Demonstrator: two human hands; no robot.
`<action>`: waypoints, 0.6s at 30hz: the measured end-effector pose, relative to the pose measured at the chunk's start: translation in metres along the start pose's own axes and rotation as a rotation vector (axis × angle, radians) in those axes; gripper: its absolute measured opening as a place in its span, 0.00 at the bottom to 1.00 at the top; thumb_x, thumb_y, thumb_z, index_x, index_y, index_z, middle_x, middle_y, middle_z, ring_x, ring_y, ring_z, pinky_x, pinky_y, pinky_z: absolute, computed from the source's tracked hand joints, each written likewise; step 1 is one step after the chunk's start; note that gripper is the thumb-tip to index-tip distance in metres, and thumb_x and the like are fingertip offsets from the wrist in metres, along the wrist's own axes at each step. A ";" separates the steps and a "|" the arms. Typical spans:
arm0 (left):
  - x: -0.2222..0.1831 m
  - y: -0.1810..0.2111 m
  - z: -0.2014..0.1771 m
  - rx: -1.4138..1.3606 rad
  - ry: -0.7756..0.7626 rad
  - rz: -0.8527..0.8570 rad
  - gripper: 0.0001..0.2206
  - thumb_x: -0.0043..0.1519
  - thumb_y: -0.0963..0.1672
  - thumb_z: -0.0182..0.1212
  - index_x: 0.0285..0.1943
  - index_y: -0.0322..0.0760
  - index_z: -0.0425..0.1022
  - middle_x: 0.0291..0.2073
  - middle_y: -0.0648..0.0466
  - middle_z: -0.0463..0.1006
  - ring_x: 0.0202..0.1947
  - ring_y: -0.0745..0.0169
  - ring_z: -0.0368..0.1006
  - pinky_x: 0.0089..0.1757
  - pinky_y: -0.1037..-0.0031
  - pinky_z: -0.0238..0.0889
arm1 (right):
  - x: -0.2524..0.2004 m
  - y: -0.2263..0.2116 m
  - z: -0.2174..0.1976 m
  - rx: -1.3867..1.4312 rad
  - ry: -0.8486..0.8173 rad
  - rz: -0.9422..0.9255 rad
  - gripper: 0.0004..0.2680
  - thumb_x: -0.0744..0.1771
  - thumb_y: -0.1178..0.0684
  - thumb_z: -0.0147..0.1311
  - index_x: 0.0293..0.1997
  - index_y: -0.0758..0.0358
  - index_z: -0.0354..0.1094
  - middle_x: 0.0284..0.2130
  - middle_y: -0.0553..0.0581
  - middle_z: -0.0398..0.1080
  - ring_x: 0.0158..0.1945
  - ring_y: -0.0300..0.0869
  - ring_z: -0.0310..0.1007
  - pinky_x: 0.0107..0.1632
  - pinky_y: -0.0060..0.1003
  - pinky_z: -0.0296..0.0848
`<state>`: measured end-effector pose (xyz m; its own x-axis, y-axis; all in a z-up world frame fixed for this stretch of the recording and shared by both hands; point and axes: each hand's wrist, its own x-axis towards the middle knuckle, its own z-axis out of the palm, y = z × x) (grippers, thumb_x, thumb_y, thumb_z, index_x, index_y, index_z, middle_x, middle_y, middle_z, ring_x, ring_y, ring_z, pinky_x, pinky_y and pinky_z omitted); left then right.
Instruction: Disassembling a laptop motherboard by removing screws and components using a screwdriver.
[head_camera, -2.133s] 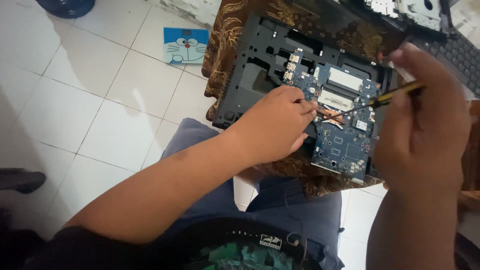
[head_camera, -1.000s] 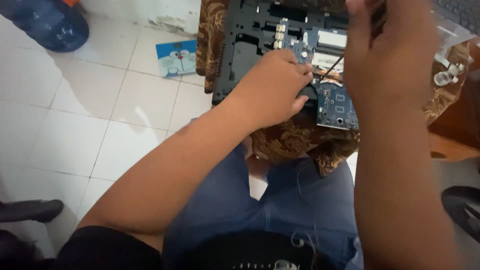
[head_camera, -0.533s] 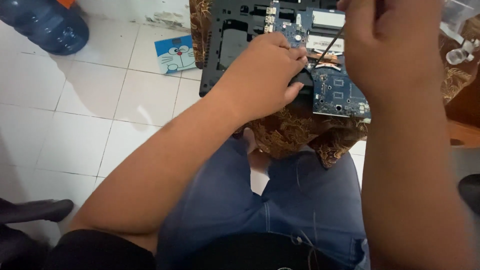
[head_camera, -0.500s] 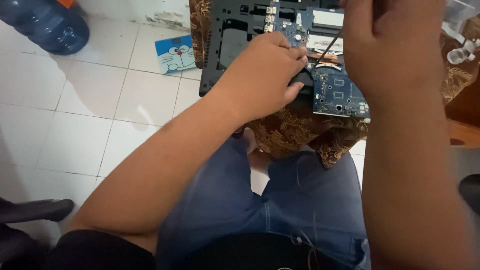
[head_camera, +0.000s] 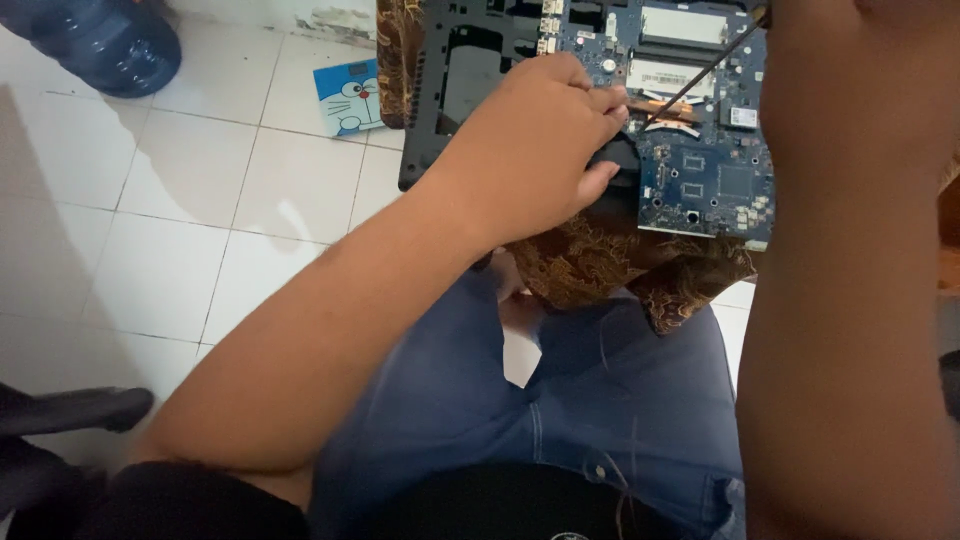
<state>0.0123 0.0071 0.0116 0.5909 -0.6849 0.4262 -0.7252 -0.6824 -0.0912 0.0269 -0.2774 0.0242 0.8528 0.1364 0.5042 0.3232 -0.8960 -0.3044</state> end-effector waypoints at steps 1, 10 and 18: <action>0.000 -0.001 0.001 0.002 0.002 -0.001 0.23 0.67 0.54 0.58 0.65 0.40 0.78 0.58 0.58 0.80 0.47 0.55 0.70 0.49 0.68 0.65 | 0.000 0.012 -0.002 0.002 -0.002 0.001 0.11 0.84 0.57 0.53 0.48 0.63 0.59 0.32 0.59 0.57 0.31 0.49 0.56 0.32 0.50 0.51; 0.001 0.001 -0.001 0.005 0.002 -0.006 0.22 0.66 0.55 0.59 0.62 0.40 0.79 0.57 0.59 0.81 0.49 0.53 0.71 0.49 0.65 0.66 | -0.022 0.142 0.029 0.038 -0.049 0.024 0.08 0.82 0.58 0.53 0.50 0.64 0.58 0.33 0.61 0.59 0.30 0.50 0.57 0.32 0.49 0.53; 0.001 0.003 -0.001 -0.001 0.008 -0.022 0.22 0.66 0.54 0.59 0.62 0.41 0.80 0.57 0.60 0.81 0.49 0.56 0.71 0.49 0.68 0.66 | -0.061 0.242 0.062 0.062 -0.085 0.037 0.07 0.82 0.59 0.53 0.53 0.65 0.58 0.34 0.62 0.60 0.29 0.50 0.58 0.31 0.49 0.55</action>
<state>0.0105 0.0049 0.0126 0.6040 -0.6676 0.4352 -0.7124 -0.6971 -0.0807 0.0787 -0.4768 -0.1301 0.8955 0.1411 0.4222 0.3131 -0.8737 -0.3723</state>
